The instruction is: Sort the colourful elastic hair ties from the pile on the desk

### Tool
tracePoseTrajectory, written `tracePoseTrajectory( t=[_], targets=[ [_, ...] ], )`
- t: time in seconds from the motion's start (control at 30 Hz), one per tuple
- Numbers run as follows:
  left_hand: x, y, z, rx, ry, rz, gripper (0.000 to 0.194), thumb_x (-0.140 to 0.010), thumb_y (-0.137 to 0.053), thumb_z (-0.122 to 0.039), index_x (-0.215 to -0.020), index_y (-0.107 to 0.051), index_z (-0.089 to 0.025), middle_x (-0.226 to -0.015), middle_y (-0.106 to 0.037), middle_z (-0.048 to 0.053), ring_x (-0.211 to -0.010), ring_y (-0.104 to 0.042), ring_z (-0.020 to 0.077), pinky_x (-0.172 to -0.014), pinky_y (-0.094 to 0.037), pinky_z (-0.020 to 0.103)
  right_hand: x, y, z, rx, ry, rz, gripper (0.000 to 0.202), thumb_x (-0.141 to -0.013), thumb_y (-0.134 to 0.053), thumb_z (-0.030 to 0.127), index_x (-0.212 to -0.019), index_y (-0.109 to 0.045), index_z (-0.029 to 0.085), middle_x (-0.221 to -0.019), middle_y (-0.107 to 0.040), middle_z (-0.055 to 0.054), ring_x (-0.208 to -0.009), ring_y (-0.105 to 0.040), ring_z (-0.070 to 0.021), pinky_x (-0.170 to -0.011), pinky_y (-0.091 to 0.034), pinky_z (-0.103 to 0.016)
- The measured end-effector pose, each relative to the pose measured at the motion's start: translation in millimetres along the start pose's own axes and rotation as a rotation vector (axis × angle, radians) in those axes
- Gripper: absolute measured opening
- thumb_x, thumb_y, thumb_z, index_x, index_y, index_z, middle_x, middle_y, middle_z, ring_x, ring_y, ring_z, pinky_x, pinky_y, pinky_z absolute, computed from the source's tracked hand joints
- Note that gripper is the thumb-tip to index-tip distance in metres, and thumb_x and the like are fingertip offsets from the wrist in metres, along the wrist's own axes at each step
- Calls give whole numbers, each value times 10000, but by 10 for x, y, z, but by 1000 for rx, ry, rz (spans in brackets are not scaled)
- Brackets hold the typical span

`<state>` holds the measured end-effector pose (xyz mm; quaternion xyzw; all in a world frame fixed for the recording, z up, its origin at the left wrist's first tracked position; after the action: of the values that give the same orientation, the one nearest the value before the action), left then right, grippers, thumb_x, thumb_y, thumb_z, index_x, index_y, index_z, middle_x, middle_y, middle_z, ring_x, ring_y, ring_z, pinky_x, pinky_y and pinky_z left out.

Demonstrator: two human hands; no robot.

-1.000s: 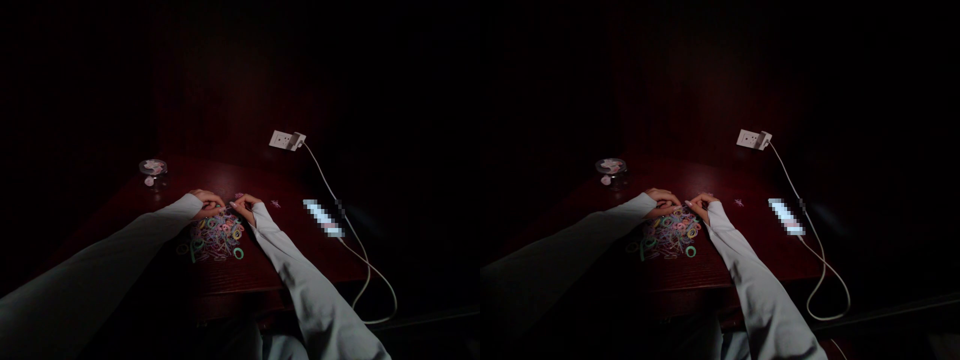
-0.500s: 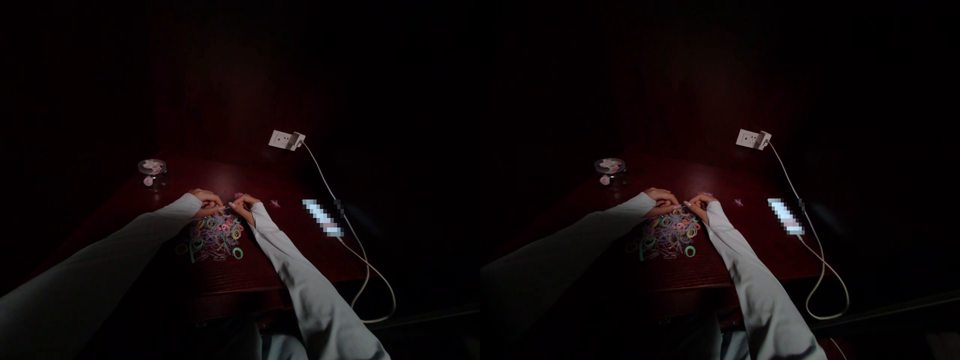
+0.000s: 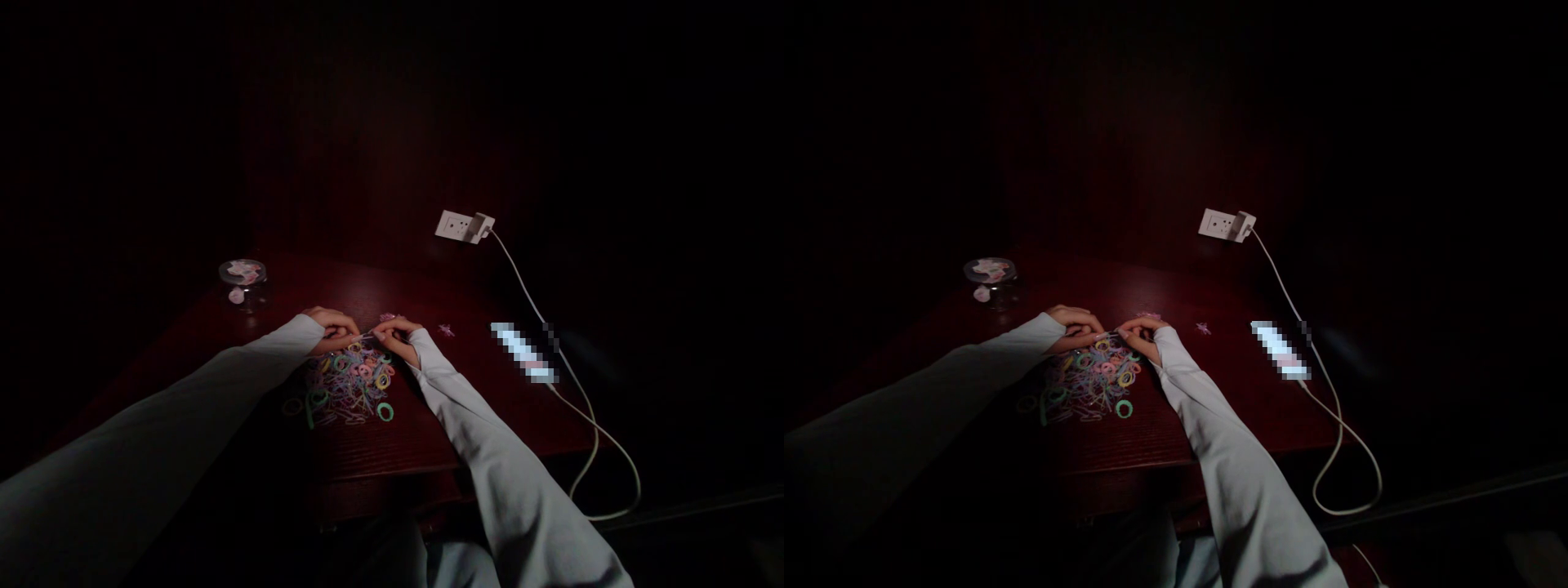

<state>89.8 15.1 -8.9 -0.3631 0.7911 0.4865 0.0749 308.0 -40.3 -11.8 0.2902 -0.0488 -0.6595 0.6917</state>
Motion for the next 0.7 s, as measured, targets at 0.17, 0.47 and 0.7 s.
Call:
tracePoseTrajectory(
  t=[0.17,0.47,0.7],
  targets=[
    [2,6,-4,-23,-9,1,308,-978,-623,-433,-957,-816,-193,-658,-615,-16,-601,-465,113,-614,-350,235,-3,-5,-12,4,7,40,364,-795,-802,562,-913,-844,220,-733,-598,4,-624,-404,-125,-578,-313,-281],
    [5,13,-4,-27,4,-1,291,-972,-642,-432,-954,-818,-200,-645,-609,-29,-596,-468,109,-651,-393,238,0,3,-15,15,10,39,397,-795,-803,604,-877,-826,216,-730,-593,0,-635,-415,-130,-587,-315,-286],
    [6,28,-22,-34,-11,-12,304,-977,-634,-438,-940,-810,-193,-636,-601,-35,-591,-454,103,-627,-365,229,0,35,-22,43,16,21,378,-823,-782,593,-882,-825,222,-742,-609,-7,-674,-461,-145,-612,-343,-289]
  ],
)
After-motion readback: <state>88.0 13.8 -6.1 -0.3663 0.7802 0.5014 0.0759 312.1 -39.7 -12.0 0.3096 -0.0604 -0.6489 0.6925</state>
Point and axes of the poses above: each hand's wrist, its own x-axis away from the middle knuckle, its own y-axis out of the back of the hand, z = x × y, the point moved 3 cm from there along -x, towards the middle knuckle
